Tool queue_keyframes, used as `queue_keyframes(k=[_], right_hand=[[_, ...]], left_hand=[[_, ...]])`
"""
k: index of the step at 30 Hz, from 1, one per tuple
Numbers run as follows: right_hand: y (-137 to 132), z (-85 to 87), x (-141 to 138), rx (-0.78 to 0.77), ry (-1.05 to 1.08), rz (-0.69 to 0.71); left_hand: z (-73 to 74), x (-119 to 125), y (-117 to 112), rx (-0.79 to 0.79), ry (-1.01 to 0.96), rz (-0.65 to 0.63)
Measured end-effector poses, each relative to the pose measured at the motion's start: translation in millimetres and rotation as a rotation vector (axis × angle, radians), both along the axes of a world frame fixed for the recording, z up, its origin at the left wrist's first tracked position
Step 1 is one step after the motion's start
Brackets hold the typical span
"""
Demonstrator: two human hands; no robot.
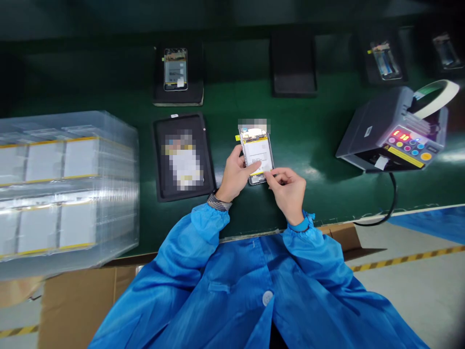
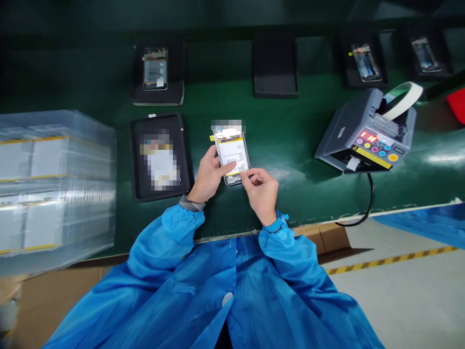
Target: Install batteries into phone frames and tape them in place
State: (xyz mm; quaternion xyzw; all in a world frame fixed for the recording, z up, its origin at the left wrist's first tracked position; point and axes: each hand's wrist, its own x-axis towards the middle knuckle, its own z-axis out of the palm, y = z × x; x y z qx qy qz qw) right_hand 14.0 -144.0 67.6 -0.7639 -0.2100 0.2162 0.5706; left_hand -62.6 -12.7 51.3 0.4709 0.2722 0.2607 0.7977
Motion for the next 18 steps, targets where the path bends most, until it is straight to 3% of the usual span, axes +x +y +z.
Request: queue_keyframes(k=[10, 15, 18], right_hand=[[-1, -3.6, 9, 0.055, 0.041, -0.010], [2, 4.4, 20, 0.084, 0.381, 0.235], [9, 7.1, 21, 0.055, 0.366, 0.291]], left_hand=[[1.2, 0, 3, -0.044, -0.036, -0.019], [10.1, -3, 2, -0.028, -0.074, -0.080], [12.9, -4, 1, -0.011, -0.074, -0.081]])
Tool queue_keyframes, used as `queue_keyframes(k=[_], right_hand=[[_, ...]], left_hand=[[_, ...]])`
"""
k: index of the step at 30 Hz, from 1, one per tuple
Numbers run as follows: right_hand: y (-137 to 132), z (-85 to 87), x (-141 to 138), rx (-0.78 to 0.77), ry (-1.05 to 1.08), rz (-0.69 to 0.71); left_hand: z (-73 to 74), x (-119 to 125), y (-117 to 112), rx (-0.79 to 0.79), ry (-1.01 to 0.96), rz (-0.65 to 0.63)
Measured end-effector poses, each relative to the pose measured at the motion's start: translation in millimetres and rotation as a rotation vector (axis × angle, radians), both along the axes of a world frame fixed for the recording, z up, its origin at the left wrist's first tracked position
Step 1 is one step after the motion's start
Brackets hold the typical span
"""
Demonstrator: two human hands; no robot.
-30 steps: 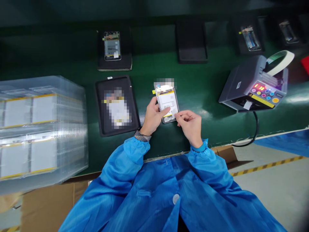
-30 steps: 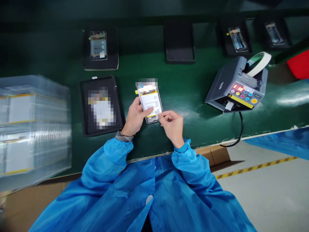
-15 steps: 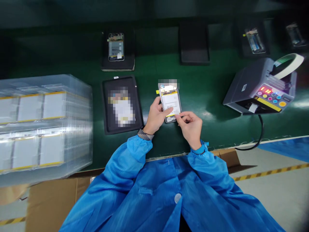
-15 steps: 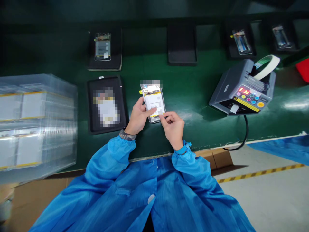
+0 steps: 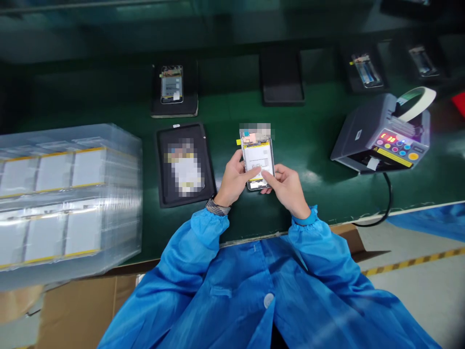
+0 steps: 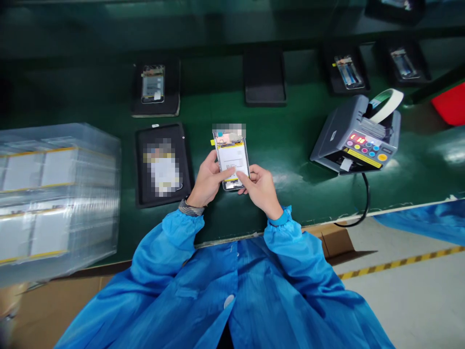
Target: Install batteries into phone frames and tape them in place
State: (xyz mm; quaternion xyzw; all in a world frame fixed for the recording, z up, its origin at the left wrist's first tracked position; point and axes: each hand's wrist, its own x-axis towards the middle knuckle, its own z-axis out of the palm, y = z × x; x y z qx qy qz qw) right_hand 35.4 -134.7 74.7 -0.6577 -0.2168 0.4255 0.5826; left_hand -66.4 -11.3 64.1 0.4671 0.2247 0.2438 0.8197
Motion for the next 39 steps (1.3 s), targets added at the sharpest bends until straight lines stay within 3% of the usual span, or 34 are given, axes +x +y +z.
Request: queue_keyframes(k=[4, 10, 18, 24, 29, 32, 35, 39], right_hand=[[6, 0.5, -2, 0.007, -0.025, -0.006], [10, -0.5, 0, 0.034, 0.006, 0.124], [35, -12.7, 13, 0.062, 0.111, 0.179], [38, -19.4, 20, 0.188, 0.195, 0.208], [38, -27.2, 20, 0.258, 0.190, 0.082], [45, -30.0, 24, 0.249, 0.155, -0.027], [49, -28.9, 34, 0.237, 0.122, -0.112], [48, -24.0, 47, 0.193, -0.012, -0.208]], left_hand=[[-0.7, -1, 3, 0.003, 0.026, 0.015], [0.9, -5, 12, 0.009, 0.040, 0.041], [5.8, -7, 22, 0.103, 0.111, 0.082], [22.6, 3, 28, 0.153, 0.253, 0.035], [37.0, 19, 34, 0.200, 0.324, -0.056], [39.9, 37, 49, 0.220, 0.365, -0.175], [41.0, 73, 76, 0.248, 0.400, -0.244], [45.0, 149, 122, 0.383, 0.569, -0.119]])
